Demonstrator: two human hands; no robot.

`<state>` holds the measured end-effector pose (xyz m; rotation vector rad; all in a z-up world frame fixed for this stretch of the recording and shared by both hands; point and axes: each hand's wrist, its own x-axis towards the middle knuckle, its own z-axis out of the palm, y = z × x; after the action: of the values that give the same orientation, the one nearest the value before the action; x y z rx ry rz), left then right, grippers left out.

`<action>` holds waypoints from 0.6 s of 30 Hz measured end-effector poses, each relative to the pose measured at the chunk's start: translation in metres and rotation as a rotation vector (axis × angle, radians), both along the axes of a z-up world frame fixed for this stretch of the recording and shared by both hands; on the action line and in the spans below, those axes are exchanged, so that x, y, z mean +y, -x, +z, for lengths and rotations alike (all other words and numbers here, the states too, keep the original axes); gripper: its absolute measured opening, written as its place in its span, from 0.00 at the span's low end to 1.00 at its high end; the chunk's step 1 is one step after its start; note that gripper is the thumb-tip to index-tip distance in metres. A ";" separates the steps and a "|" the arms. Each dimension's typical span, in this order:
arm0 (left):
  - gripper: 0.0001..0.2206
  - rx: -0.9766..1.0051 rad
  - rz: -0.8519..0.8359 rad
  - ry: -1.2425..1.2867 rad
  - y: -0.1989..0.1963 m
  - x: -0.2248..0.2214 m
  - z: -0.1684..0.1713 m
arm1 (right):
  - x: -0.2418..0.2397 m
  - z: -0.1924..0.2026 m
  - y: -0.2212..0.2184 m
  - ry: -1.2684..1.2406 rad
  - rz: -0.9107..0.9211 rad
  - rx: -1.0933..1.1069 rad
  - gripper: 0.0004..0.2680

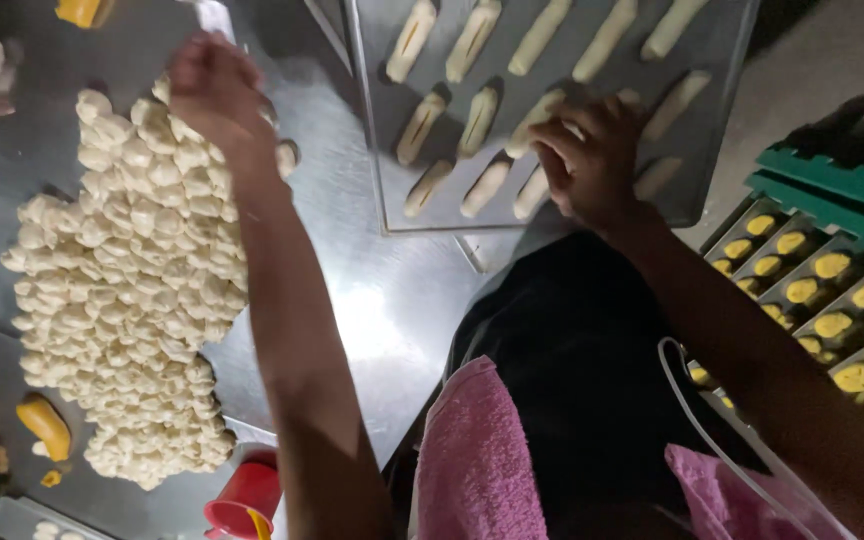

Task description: Shaping dough into rolls on a tray, scoring them with a blade, and brushing with egg wash.

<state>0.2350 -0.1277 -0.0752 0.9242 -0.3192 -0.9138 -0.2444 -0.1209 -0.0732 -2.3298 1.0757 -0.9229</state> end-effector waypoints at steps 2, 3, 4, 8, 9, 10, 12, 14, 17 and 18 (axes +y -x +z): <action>0.10 0.042 -0.035 -0.080 -0.042 -0.021 -0.007 | -0.003 0.012 0.001 0.016 -0.012 0.008 0.04; 0.10 0.082 -0.067 -0.164 -0.064 -0.033 -0.010 | -0.004 0.018 0.002 0.029 -0.022 0.016 0.03; 0.10 0.083 -0.070 -0.160 -0.076 -0.040 -0.022 | -0.006 0.019 0.004 0.032 -0.025 0.018 0.03; 0.03 0.050 0.279 -0.462 -0.118 -0.060 -0.079 | -0.012 0.016 0.013 0.002 -0.064 0.055 0.04; 0.12 -0.072 0.374 -0.597 -0.127 -0.061 -0.095 | -0.013 0.014 0.016 -0.012 -0.065 0.067 0.05; 0.12 -0.064 0.383 -0.597 -0.136 -0.061 -0.111 | -0.017 0.017 0.016 -0.010 -0.055 0.072 0.05; 0.12 0.028 0.396 -0.524 -0.157 -0.050 -0.138 | -0.023 0.026 0.014 -0.061 -0.038 0.086 0.04; 0.04 0.261 0.222 -0.404 -0.072 -0.023 -0.042 | -0.025 0.035 0.009 -0.056 -0.014 0.073 0.04; 0.07 0.175 0.057 -0.139 -0.022 -0.002 -0.026 | -0.027 0.049 -0.003 -0.021 0.026 0.025 0.04; 0.07 -0.138 0.075 -0.029 -0.018 0.018 -0.055 | -0.026 0.053 -0.008 -0.006 0.038 -0.004 0.04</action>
<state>0.2530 -0.1094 -0.1305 1.0224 -0.3875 -0.7893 -0.2367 -0.1472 -0.0202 -2.3343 1.0275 -0.9079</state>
